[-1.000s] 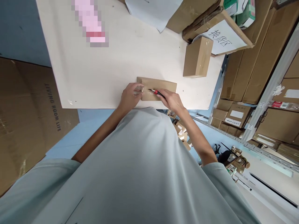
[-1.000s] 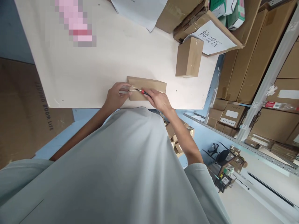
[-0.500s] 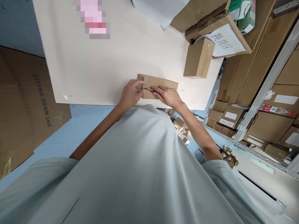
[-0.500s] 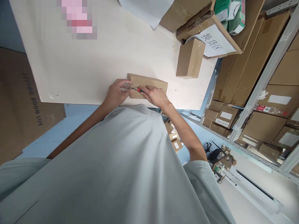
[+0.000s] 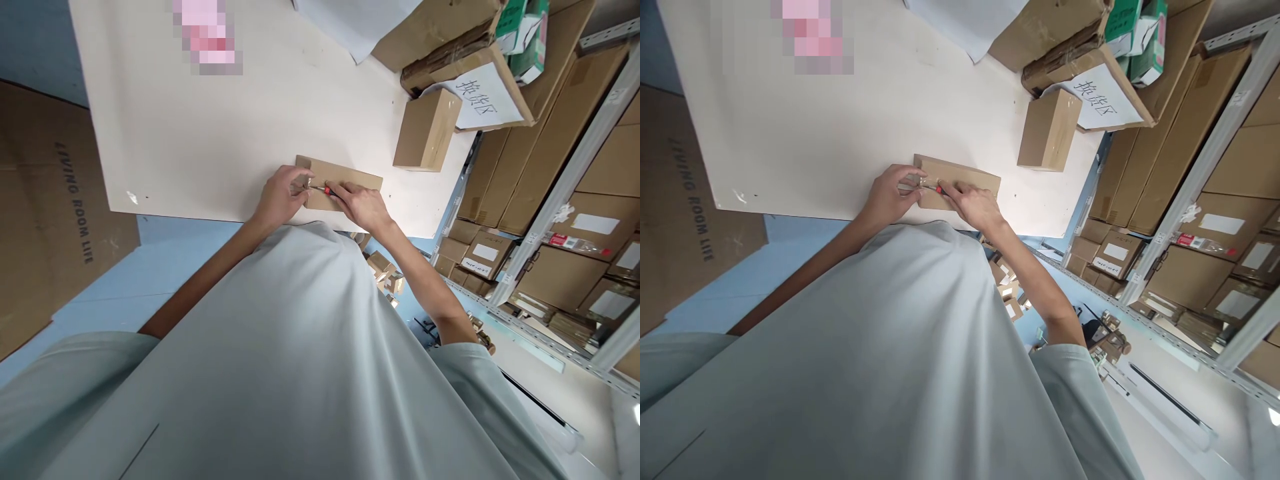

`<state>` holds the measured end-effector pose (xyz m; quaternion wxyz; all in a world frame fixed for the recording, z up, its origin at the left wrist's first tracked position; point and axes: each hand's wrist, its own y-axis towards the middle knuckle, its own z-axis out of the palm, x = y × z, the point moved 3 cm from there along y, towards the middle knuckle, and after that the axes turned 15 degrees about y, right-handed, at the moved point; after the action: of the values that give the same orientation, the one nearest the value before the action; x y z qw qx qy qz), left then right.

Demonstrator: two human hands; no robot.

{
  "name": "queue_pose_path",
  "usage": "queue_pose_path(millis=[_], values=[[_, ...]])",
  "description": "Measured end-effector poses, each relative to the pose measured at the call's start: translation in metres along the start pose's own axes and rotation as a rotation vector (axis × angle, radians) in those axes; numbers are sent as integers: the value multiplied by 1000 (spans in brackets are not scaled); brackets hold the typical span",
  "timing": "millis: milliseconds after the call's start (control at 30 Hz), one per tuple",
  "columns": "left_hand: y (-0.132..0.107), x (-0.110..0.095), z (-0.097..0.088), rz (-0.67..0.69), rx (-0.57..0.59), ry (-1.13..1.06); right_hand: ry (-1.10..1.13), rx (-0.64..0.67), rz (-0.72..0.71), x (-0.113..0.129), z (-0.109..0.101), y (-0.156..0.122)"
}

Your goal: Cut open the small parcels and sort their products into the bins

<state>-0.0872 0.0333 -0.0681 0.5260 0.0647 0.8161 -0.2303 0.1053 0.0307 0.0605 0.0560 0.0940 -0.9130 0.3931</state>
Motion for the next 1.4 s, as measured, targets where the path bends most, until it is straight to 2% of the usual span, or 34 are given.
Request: queue_pose_path(millis=[500, 700, 967, 1200, 1400], values=[[5, 4, 1, 3, 4, -40, 219, -47, -50, -19, 8, 5], [6, 5, 1, -6, 3, -18, 131, -30, -33, -11, 4, 6], [7, 4, 2, -14, -17, -8, -148, 51, -28, 1, -3, 9], [8, 2, -1, -27, 2, 4, -195, 99, -35, 7, -15, 7], [7, 3, 1, -36, -4, -3, -220, 50, -79, 2, -15, 5]])
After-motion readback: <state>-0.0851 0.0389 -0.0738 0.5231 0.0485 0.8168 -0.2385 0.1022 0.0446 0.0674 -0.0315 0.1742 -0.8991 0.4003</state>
